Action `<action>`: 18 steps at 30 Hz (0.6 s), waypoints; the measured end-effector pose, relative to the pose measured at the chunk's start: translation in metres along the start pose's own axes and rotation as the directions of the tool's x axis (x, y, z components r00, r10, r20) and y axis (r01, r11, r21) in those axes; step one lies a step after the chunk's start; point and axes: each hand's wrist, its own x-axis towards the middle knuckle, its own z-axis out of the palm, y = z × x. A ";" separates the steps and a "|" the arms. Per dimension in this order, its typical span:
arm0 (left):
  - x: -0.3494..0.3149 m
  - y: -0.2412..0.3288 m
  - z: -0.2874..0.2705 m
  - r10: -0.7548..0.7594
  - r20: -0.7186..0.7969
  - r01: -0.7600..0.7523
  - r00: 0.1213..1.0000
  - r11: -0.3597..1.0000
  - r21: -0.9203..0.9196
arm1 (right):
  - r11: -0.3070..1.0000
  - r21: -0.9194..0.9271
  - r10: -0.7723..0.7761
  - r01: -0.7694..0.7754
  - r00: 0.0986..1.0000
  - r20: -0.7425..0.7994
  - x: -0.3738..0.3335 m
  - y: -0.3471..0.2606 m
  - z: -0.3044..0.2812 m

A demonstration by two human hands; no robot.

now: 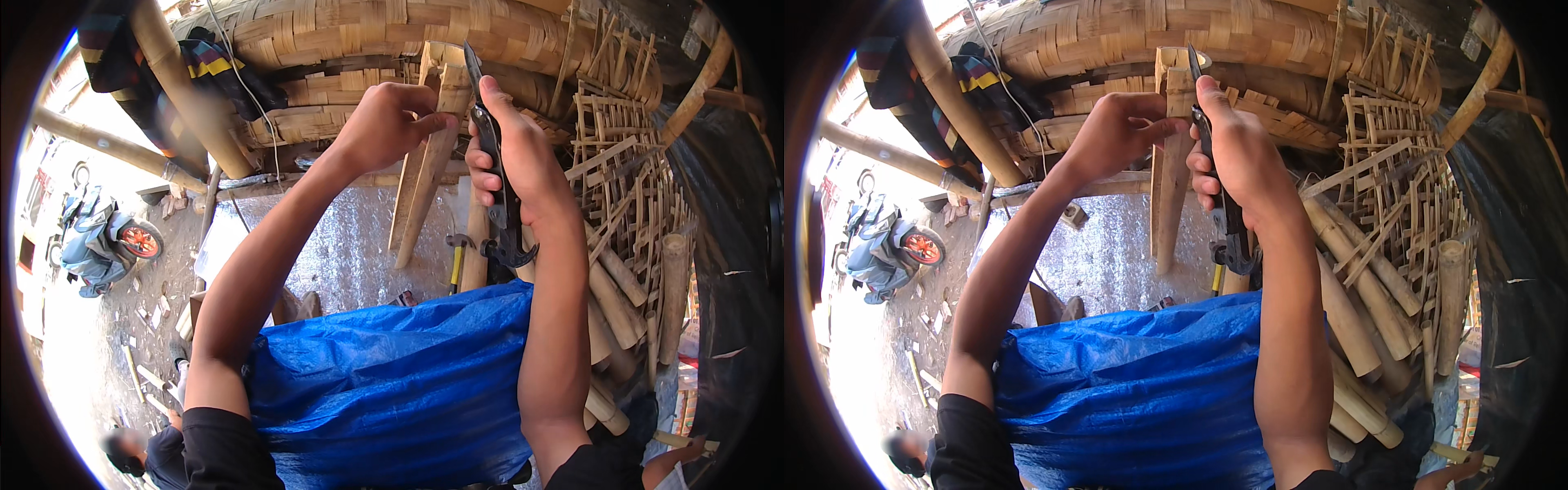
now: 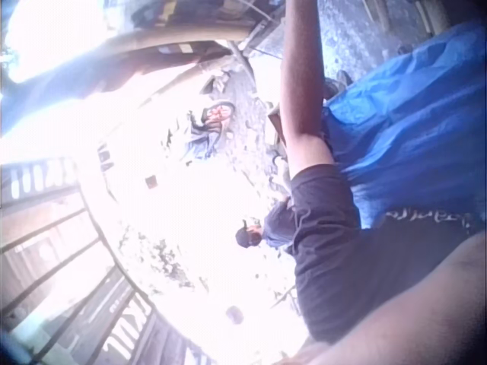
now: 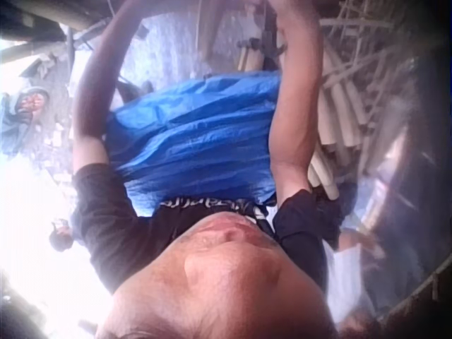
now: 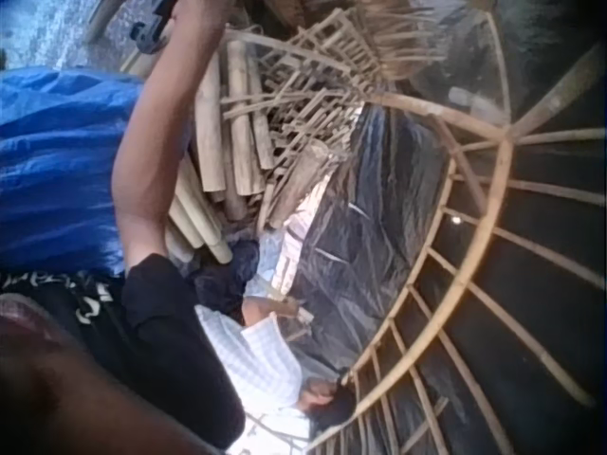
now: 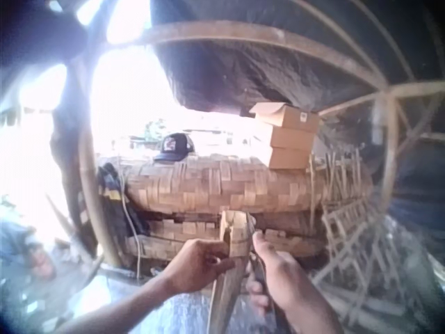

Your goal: The person notches a bamboo pole with a knife and hammer, then cleans the cut edges of a split bamboo piece with a knife.

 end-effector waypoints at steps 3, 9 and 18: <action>0.001 -0.003 0.000 0.006 -0.005 -0.006 1.000 1.000 0.007 | 0.998 0.064 0.019 -0.019 1.000 -0.006 0.001 -0.001 0.000; 0.001 -0.002 0.001 0.025 -0.013 -0.025 1.000 1.000 0.006 | 0.998 0.027 0.064 -0.064 0.998 0.005 0.000 -0.002 -0.002; -0.006 -0.001 -0.007 0.075 -0.136 -0.064 0.988 0.994 0.086 | 0.991 0.077 0.109 -0.106 0.993 -0.043 0.002 -0.003 0.001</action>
